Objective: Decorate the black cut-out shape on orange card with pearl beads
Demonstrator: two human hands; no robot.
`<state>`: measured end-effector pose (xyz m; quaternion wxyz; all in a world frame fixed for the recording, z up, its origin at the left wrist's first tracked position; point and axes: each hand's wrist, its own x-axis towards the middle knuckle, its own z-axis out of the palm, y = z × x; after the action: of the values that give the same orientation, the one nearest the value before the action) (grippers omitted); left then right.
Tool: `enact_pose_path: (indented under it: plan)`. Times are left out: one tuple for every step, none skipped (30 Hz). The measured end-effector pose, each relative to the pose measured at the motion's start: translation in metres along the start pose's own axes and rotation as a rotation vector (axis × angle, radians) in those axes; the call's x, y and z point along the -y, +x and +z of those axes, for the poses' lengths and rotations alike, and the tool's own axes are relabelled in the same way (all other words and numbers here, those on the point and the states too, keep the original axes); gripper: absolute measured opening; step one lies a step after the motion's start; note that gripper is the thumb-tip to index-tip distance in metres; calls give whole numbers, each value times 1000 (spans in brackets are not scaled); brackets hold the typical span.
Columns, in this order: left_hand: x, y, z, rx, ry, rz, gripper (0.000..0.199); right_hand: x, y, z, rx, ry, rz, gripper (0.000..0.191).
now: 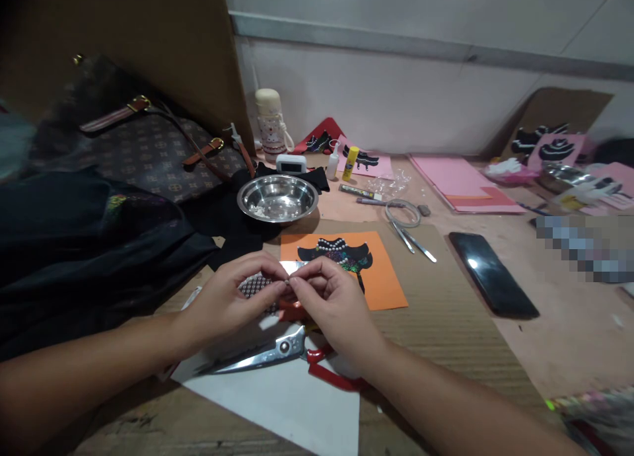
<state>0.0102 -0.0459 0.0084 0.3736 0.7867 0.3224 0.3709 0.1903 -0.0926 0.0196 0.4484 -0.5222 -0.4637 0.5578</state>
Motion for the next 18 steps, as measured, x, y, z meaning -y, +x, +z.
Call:
enact_pose_path:
  plan:
    - [0,0,0,1,-1,-8,5,-1,0,0,-2,2,-4,24]
    - [0,0,0,3,-3,-19,5,-1,0,1,-6,2,-9,23]
    - [0,0,0,5,-5,-31,6,-2,0,1,-9,1,-15,22]
    - [0,1,0,6,-7,-41,6,-3,0,1,-6,2,-20,22]
    - [0,1,0,7,-9,-49,6,-3,0,1,0,4,-24,21]
    - [0,1,0,9,-12,-53,6,-4,0,1,9,7,-27,20]
    - [0,1,0,13,-16,-55,6,-4,0,1,19,8,-32,20]
    - [0,1,0,16,-18,-57,6,-4,0,1,27,8,-42,19]
    - [1,1,0,17,-19,-59,7,-4,0,1,32,7,-57,17]
    - [1,1,0,18,-18,-61,7,-4,0,1,34,6,-72,16]
    - [1,2,1,18,-16,-63,7,-5,0,1,38,7,-83,15]
    - [2,2,1,16,-14,-62,7,-5,0,1,45,11,-90,14]
    - [2,1,1,17,-13,-63,7,-6,0,1,54,15,-92,13]
    - [3,1,1,20,-15,-65,7,-7,0,1,64,16,-93,13]
    - [3,1,1,25,-20,-68,7,-8,0,1,72,13,-98,13]
    - [3,1,0,30,-25,-72,7,-9,0,1,75,5,-106,13]
    - [3,1,0,32,-28,-73,7,-9,0,1,77,-5,-116,14]
    - [2,1,-1,32,-30,-73,7,-9,1,0,77,-14,-124,15]
